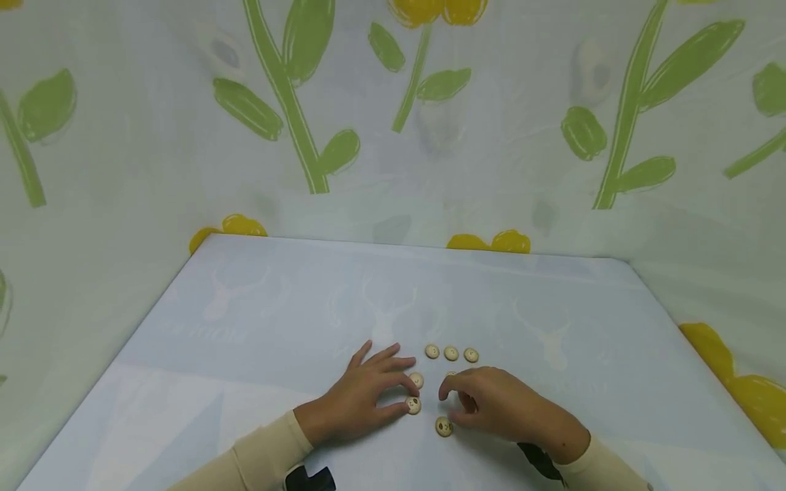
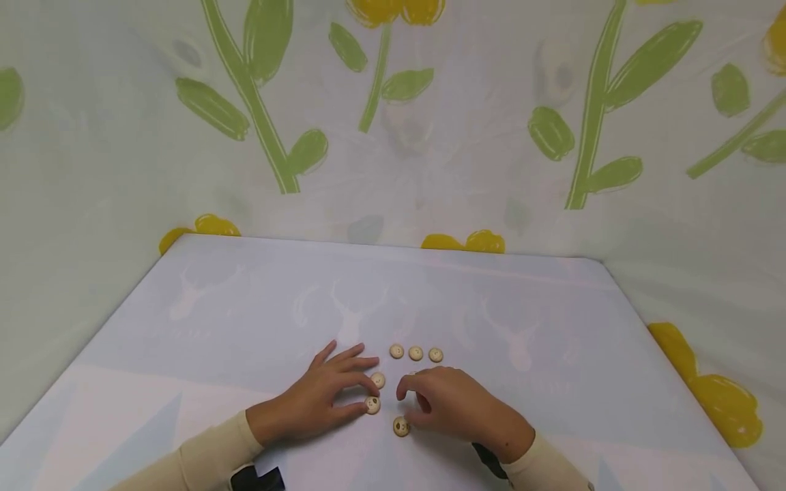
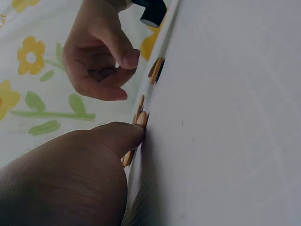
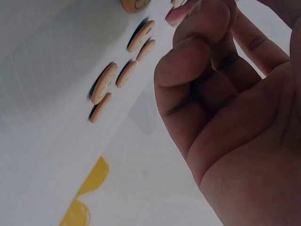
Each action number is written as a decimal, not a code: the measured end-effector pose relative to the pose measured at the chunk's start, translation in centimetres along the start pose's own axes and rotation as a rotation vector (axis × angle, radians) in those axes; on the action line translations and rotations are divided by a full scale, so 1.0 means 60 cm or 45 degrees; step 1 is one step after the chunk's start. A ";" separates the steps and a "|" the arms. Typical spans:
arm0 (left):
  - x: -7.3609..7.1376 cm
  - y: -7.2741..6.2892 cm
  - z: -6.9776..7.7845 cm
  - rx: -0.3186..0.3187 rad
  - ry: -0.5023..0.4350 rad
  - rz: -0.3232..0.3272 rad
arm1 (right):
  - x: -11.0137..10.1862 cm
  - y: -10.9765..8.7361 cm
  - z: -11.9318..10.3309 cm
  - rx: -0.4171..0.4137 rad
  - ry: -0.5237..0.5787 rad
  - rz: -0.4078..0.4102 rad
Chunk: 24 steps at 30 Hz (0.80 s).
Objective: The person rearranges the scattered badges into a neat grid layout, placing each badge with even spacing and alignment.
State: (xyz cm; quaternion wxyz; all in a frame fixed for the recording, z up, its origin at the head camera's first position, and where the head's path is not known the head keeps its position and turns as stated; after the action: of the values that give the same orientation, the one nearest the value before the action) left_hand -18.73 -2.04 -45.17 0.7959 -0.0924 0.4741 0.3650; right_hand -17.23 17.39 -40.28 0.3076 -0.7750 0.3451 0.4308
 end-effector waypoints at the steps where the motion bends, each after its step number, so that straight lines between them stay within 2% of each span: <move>1: 0.001 0.000 0.000 0.001 0.003 -0.002 | 0.002 0.000 -0.001 -0.014 0.003 -0.005; 14: -0.001 0.000 0.003 0.015 0.020 -0.007 | 0.024 0.003 -0.006 -0.009 0.025 -0.097; 18: -0.003 0.000 0.003 0.028 0.025 0.012 | 0.026 0.004 -0.006 0.005 0.021 -0.109; 24: -0.002 0.000 0.004 0.021 0.007 -0.002 | 0.029 0.003 -0.008 -0.001 0.013 -0.109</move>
State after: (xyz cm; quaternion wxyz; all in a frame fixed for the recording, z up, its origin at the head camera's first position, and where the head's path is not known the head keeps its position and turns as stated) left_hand -18.59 -1.98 -44.96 0.7955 -0.0872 0.4793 0.3603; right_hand -16.49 16.45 -41.64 0.3235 -0.7915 0.3130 0.4135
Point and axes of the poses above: each hand's wrist, its own y-axis towards the middle knuckle, its own x-axis out of the palm, z = x × y, the point moved 5 cm from there along y, towards the middle knuckle, and after that the axes turned 6 degrees about x, right-handed, at the moved point
